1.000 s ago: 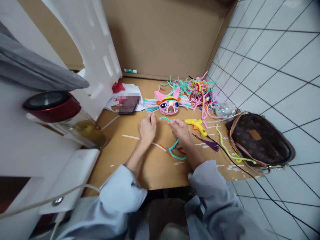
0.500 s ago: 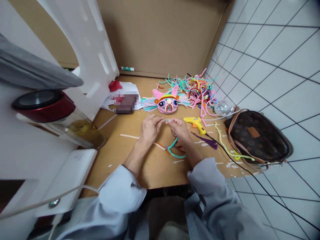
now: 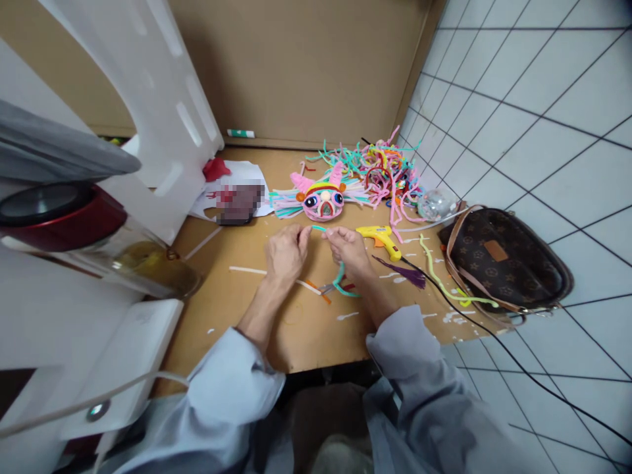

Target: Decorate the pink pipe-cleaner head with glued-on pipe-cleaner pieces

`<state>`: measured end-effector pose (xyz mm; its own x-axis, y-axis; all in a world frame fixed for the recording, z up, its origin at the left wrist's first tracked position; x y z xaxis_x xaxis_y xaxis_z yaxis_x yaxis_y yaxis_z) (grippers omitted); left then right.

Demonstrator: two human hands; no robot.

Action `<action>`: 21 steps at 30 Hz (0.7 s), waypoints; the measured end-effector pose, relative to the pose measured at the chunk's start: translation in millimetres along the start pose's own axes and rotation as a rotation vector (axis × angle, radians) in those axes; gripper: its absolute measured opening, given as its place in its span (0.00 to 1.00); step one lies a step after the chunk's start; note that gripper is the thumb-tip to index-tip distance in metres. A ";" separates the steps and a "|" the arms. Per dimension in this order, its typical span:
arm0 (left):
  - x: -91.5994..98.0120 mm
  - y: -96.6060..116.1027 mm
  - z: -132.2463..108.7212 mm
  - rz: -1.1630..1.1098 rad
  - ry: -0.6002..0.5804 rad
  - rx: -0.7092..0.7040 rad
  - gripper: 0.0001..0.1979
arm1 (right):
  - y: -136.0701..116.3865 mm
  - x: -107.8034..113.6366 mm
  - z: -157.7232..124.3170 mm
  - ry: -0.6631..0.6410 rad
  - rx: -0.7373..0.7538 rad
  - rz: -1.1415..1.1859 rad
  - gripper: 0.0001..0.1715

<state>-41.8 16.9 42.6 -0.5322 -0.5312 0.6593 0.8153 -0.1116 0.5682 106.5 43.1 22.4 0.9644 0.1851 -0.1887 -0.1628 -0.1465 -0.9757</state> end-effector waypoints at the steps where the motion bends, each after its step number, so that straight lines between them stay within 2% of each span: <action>1: 1.5 -0.9 0.1 -0.003 0.018 0.009 0.17 | 0.1 1.1 0.2 0.009 0.001 0.014 0.19; 5: 5.5 -4.0 1.0 -0.073 0.043 0.026 0.17 | 2.7 4.3 2.3 0.034 -0.019 0.045 0.20; 12: 12.1 -9.3 3.7 -0.162 0.062 0.090 0.10 | 6.3 4.8 3.4 0.017 -0.073 0.093 0.19; 21: 9.5 -36.8 7.4 -0.468 0.158 0.408 0.11 | 8.5 -4.1 -0.8 -0.143 -0.211 0.194 0.15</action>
<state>-78.6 22.2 31.6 -0.7454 -0.6246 0.2328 0.3358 -0.0502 0.9406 101.2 40.2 15.0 0.8780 0.2670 -0.3973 -0.2796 -0.3875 -0.8784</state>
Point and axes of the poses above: each hand's wrist, its own z-axis towards the middle knuckle, its own x-axis out of the back of the hand, y = z × x, the point moved 7 cm from there along z, towards the middle knuckle, and after that the axes turned 1 degree about -z, right-handed, at the moved point
